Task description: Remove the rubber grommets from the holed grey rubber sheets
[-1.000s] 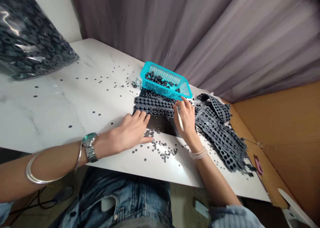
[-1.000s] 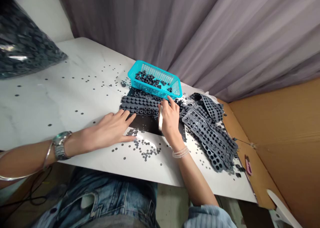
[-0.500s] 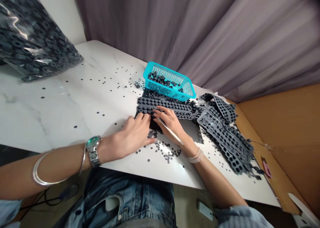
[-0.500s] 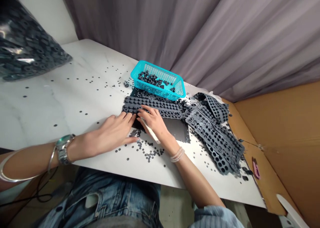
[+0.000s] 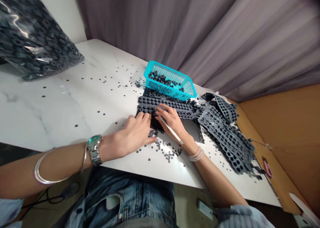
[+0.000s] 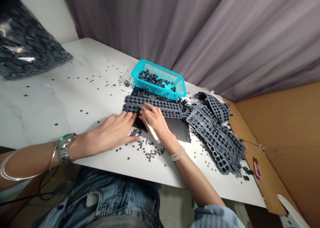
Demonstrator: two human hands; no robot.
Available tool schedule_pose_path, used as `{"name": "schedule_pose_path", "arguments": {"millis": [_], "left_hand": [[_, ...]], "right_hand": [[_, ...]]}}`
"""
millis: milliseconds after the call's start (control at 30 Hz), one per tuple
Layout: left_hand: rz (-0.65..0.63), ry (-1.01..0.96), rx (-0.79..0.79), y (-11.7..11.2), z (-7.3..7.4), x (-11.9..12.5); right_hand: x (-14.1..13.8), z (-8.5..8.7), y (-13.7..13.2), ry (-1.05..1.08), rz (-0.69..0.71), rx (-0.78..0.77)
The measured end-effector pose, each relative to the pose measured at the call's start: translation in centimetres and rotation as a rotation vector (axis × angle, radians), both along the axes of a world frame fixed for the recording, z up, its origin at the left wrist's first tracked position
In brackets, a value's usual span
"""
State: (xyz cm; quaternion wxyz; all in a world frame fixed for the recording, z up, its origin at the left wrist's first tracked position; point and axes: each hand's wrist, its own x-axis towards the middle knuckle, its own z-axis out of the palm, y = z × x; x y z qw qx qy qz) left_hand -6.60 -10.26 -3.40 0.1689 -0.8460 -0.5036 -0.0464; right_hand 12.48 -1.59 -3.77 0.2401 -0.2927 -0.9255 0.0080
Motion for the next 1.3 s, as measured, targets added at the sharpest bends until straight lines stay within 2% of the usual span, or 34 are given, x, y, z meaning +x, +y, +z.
{"name": "schedule_pose_path", "arguments": {"millis": [100,300,533,700,900,1100,1300], "left_hand": [[-0.011,0.025,0.024,-0.1,-0.1,0.0],[-0.008,0.043,0.032,-0.1,-0.3,0.0],[-0.01,-0.015,-0.016,0.4,-0.7,0.0],[-0.061,-0.039,-0.071,0.4,-0.1,-0.3],[-0.052,-0.068,-0.062,0.3,0.2,-0.3],[-0.069,-0.001,0.002,-0.3,0.6,-0.5],[-0.073,0.016,0.027,-0.5,1.1,-0.5]], "right_hand": [[-0.3,0.1,0.0,0.025,-0.005,0.002],[-0.6,-0.1,-0.4,-0.026,0.082,-0.012],[-0.8,-0.5,-0.1,-0.074,0.104,0.009],[-1.6,0.0,1.0,-0.131,0.116,0.028],[-1.6,1.1,1.6,-0.003,0.058,-0.007],[-0.7,0.4,0.0,-0.084,0.114,-0.05],[-0.7,-0.2,0.4,-0.085,0.124,-0.008]]}}
